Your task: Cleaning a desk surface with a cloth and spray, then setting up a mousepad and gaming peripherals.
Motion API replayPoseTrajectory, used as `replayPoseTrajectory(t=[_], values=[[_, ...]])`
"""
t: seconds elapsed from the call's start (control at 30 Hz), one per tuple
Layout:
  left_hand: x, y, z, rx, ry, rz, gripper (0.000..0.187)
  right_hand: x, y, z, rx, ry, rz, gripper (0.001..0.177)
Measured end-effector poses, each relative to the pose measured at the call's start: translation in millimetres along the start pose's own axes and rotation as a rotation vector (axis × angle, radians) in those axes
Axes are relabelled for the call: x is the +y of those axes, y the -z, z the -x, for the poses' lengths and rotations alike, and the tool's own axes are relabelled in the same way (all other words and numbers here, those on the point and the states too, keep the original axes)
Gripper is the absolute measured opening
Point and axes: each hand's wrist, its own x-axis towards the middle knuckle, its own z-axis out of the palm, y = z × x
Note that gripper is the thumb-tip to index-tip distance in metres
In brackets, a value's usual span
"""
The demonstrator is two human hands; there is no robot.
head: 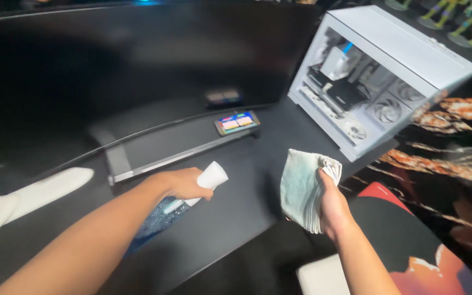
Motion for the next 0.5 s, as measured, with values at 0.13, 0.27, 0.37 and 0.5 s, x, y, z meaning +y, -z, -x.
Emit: replayPoseTrajectory(t=[0.13,0.27,0.37,0.5], values=[[-38,8,36,0.055,0.041,0.066,0.043,7,-43,10,0.001,-0.057,0.094,0.064],[-81,11,74,0.123,0.085,0.091,0.043,25,-70,-2,-0.076,-0.046,0.147,0.066],[-111,16,102,0.158,0.139,0.103,0.045,34,-97,-8,-0.143,-0.027,0.164,0.066],[-123,15,128,0.119,0.215,0.113,0.048,45,-124,-5,-0.201,-0.002,0.189,0.066]])
